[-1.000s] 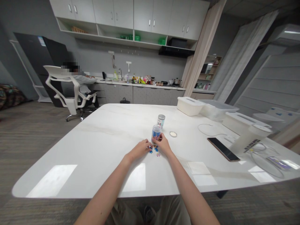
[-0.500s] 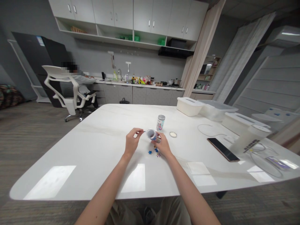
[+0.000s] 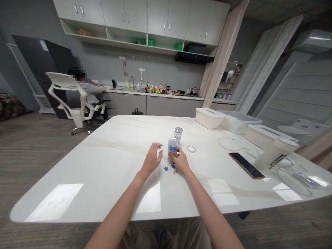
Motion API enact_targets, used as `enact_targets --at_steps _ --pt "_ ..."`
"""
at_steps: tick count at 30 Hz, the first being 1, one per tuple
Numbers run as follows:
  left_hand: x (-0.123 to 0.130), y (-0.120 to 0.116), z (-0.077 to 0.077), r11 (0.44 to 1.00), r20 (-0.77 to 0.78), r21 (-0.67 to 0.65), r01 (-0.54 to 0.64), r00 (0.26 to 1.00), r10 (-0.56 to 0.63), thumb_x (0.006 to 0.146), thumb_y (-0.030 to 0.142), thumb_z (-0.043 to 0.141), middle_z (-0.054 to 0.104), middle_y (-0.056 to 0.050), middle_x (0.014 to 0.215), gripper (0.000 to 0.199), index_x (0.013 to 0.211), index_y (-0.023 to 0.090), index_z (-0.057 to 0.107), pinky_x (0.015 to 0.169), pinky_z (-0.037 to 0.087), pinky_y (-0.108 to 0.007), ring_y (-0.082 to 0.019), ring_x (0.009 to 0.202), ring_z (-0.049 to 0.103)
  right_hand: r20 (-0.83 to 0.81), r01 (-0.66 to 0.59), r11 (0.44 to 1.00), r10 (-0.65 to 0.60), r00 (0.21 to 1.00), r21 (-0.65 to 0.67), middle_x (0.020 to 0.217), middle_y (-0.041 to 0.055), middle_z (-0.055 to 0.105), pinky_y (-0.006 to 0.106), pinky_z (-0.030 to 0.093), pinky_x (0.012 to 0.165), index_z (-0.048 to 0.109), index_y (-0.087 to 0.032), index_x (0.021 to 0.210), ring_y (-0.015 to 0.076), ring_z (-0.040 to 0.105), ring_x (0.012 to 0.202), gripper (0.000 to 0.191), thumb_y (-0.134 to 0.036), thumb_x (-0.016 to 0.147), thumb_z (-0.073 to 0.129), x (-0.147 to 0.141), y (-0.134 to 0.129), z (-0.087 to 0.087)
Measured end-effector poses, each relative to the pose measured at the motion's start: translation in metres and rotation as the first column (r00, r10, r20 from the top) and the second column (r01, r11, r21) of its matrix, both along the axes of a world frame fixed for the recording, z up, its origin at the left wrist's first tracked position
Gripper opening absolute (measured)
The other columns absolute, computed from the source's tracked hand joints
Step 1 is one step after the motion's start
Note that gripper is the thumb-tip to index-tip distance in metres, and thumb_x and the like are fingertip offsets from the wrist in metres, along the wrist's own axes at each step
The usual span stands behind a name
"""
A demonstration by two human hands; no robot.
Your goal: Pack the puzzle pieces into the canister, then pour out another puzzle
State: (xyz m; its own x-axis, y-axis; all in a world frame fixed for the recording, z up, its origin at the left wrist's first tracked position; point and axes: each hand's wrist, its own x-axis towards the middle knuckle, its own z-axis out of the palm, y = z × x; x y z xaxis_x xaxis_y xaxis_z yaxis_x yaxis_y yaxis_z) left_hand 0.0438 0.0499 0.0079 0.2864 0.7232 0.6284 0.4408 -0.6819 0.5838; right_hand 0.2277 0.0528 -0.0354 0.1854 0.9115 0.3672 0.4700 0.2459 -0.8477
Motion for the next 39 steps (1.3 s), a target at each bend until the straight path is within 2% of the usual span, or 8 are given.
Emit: enact_targets --at_steps 4,8,21,24,27,30,33,39 --pt "-0.005 -0.001 -0.005 0.954 -0.333 -0.202 0.223 0.9 -0.281 0.088 0.027 0.051 0.059 -0.001 0.08 0.011 0.09 0.02 0.058 0.077 0.045 -0.03 -0.016 0.075 0.056 -0.115 0.07 0.991 -0.083 0.99 -0.112 0.095 0.0072 0.069 0.034 0.053 0.073 0.051 -0.022 0.098 0.0199 0.067 0.076 0.039 -0.05 0.076 0.064 0.002 0.001 -0.002" --pt "-0.009 0.0 -0.015 0.889 -0.428 -0.337 0.31 0.791 -0.438 0.079 0.035 0.065 0.058 -0.001 0.087 0.018 0.09 0.021 0.06 0.077 0.043 -0.03 -0.018 0.083 0.056 -0.143 0.06 0.991 -0.077 0.987 -0.118 0.1 0.0089 0.069 0.036 0.054 0.076 0.047 -0.022 0.109 0.0213 0.069 0.081 0.049 -0.051 0.074 0.065 0.003 0.002 -0.005" --pt "-0.005 0.001 -0.02 0.866 -0.348 -0.403 0.297 0.825 -0.445 0.081 0.022 0.058 0.055 -0.005 0.098 0.012 0.091 0.02 0.061 0.081 0.045 -0.03 -0.018 0.089 0.055 0.029 0.085 0.996 -0.086 0.996 0.021 0.112 0.0102 0.062 0.042 0.045 0.092 0.053 -0.021 0.111 0.0248 0.058 0.102 0.042 -0.037 0.073 0.061 0.012 0.001 -0.002" --pt "-0.005 0.0 -0.019 0.864 -0.328 -0.409 0.294 0.836 -0.44 0.078 0.02 0.057 0.055 -0.004 0.095 0.01 0.088 0.02 0.058 0.078 0.045 -0.029 -0.018 0.086 0.054 0.06 0.206 0.977 -0.209 0.976 0.049 0.1 0.0092 0.064 0.037 0.046 0.082 0.055 -0.019 0.105 0.0215 0.059 0.085 0.032 -0.024 0.074 0.05 0.026 -0.007 0.004" --pt "-0.004 0.0 -0.017 0.863 -0.311 -0.429 0.267 0.853 -0.419 0.077 0.018 0.054 0.057 -0.001 0.087 0.01 0.086 0.02 0.055 0.074 0.044 -0.029 -0.017 0.08 0.053 0.166 0.081 0.99 -0.062 0.984 -0.115 0.072 0.0026 0.063 0.03 0.043 0.064 0.061 -0.019 0.086 0.0173 0.056 0.063 0.018 -0.021 0.076 0.046 0.035 -0.016 0.011" --pt "-0.003 0.004 -0.018 0.862 -0.216 -0.448 0.235 0.908 -0.36 0.077 0.018 0.053 0.059 0.001 0.081 0.009 0.086 0.021 0.053 0.072 0.045 -0.029 -0.016 0.076 0.054 0.286 -0.122 0.961 0.194 0.938 -0.25 0.057 -0.0013 0.06 0.026 0.035 0.055 0.067 -0.021 0.075 0.0143 0.052 0.055 0.011 -0.026 0.074 0.057 0.035 -0.023 0.016" --pt "0.0 0.01 -0.02 0.821 0.008 -0.525 0.224 0.966 -0.258 0.074 0.021 0.061 0.062 0.0 0.079 0.015 0.087 0.02 0.053 0.072 0.046 -0.029 -0.016 0.076 0.059 0.36 -0.134 0.955 0.227 0.905 -0.266 0.057 -0.0023 0.061 0.025 0.031 0.053 0.072 -0.023 0.077 0.0126 0.05 0.052 0.011 -0.027 0.069 0.066 0.029 -0.027 0.019" --pt "0.003 0.013 -0.025 0.566 0.424 -0.738 0.367 0.905 -0.035 0.065 0.022 0.074 0.067 -0.004 0.08 0.03 0.088 0.016 0.055 0.063 0.045 -0.026 -0.017 0.077 0.067 0.305 -0.228 0.929 0.316 0.898 -0.292 0.054 -0.003 0.06 0.023 0.032 0.051 0.073 -0.021 0.078 0.0116 0.051 0.05 0.011 -0.025 0.072 0.065 0.02 -0.028 0.02"
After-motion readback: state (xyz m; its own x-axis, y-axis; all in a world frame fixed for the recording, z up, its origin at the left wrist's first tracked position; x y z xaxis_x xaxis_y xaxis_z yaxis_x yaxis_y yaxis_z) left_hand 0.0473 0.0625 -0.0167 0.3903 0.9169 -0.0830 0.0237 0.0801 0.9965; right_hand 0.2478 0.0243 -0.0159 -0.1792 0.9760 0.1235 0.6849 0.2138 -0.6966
